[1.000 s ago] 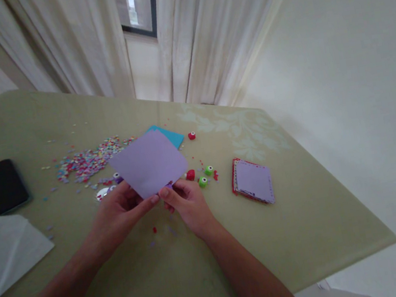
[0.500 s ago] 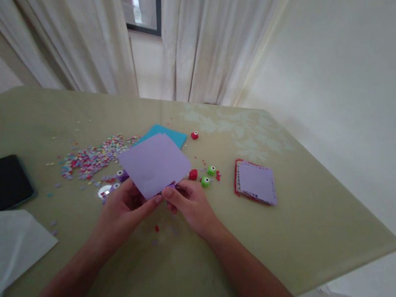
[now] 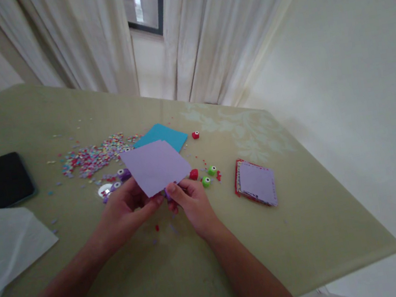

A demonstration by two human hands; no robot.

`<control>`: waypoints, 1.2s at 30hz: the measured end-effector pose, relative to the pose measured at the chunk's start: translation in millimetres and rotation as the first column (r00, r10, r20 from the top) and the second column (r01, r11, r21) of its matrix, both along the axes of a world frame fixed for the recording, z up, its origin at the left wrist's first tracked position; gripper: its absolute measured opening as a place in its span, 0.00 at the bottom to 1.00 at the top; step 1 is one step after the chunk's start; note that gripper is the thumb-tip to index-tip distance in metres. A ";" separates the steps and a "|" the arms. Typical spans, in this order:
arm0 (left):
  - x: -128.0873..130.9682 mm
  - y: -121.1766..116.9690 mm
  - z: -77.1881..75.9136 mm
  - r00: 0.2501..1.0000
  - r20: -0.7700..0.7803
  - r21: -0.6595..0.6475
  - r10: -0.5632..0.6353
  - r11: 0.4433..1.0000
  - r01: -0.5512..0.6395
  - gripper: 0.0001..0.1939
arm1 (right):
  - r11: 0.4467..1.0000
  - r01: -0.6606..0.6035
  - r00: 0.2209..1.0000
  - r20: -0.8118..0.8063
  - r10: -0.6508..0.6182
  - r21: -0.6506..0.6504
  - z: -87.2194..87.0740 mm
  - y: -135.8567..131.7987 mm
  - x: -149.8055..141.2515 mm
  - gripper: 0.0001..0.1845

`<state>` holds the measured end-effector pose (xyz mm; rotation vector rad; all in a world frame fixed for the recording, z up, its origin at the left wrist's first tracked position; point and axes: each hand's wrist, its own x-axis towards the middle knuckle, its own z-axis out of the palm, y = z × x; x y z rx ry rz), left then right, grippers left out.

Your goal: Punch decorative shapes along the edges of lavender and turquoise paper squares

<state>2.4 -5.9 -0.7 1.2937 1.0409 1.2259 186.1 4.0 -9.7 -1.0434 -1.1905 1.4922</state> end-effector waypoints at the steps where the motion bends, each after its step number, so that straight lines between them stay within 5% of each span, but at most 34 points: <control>1: 0.0 0.1 0.4 1.000 -0.003 -0.003 -0.011 1.000 0.011 0.16 | 1.000 -0.001 1.000 -0.001 0.001 -0.008 0.4 -0.1 0.0 0.34; 27: -3.5 1.6 -0.6 0.999 -0.035 -0.046 0.015 0.999 -0.016 0.21 | 0.995 -0.077 0.997 0.025 0.079 -0.069 3.3 0.6 -0.3 0.32; 32: -5.1 4.0 -2.2 0.997 -0.059 -0.043 0.051 0.998 -0.053 0.20 | 0.988 -0.156 0.952 0.267 0.152 -0.007 12.7 1.1 4.1 0.26; 36: -8.5 5.7 -6.2 0.986 -0.140 -0.036 0.095 0.994 -0.101 0.19 | 0.955 -0.287 0.797 0.572 0.191 0.081 24.9 -0.6 8.6 0.14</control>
